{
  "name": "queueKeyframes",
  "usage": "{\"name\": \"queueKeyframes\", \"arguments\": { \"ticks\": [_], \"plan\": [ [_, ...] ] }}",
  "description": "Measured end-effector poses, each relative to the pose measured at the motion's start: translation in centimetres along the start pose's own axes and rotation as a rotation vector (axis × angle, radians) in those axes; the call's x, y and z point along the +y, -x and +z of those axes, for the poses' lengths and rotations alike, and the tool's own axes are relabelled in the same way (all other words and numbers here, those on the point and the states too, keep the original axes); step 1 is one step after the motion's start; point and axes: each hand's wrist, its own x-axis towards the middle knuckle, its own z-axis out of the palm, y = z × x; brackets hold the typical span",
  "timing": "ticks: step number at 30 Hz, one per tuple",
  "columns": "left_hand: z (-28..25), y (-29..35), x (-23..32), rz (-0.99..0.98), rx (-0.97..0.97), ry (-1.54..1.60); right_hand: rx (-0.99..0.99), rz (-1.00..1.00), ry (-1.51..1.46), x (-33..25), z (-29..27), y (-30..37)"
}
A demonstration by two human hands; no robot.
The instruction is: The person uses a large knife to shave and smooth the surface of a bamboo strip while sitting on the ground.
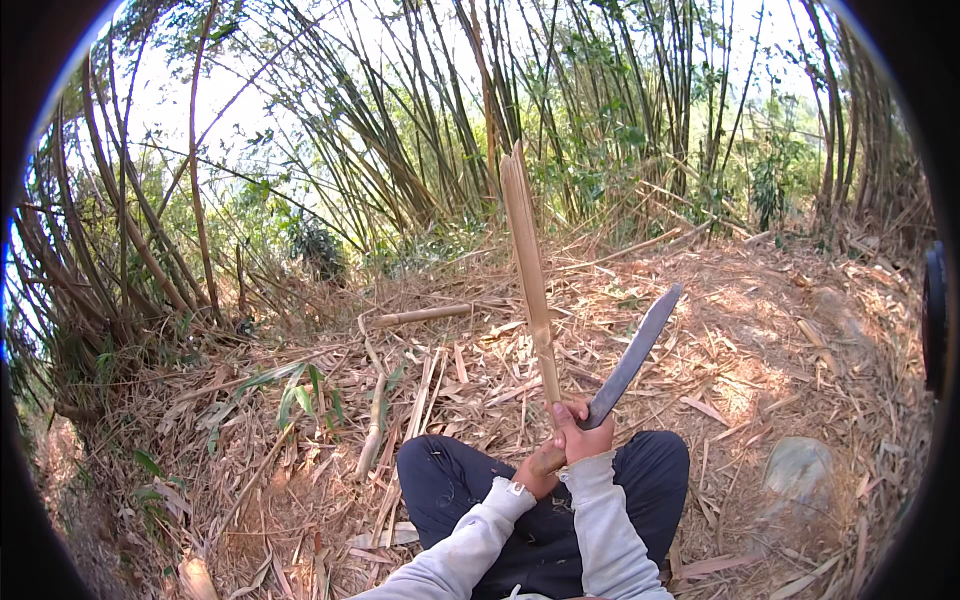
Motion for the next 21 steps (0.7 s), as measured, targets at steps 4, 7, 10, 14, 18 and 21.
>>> {"name": "queueKeyframes", "arguments": {
  "ticks": [4, 7, 10, 14, 18, 21],
  "plan": [
    [-8.1, 0.1, 3.0, -0.305, 0.163, -0.124, -0.132, 0.037, -0.085, -0.4, -0.6, -0.2],
    [-14.7, -1.3, 6.7, -0.151, 0.409, -0.304, -0.116, 0.034, -0.049, -0.2, -1.0, -0.7],
    [-19.9, -3.6, 12.7, -0.316, 0.622, 0.231, -0.202, 0.048, 0.039, 0.4, -1.4, -0.3],
    [-22.9, -7.0, 19.5, 0.025, 0.668, 0.414, -0.261, 0.118, 0.093, 1.0, -1.3, 0.8],
    [-23.4, -8.2, 21.4, 0.025, 0.573, 0.386, -0.287, 0.165, 0.159, 0.3, -1.2, 1.3],
    [-22.9, -9.1, 22.2, 0.028, 0.677, 0.471, -0.275, 0.112, 0.454, -2.3, -1.8, 1.7]
  ]
}}
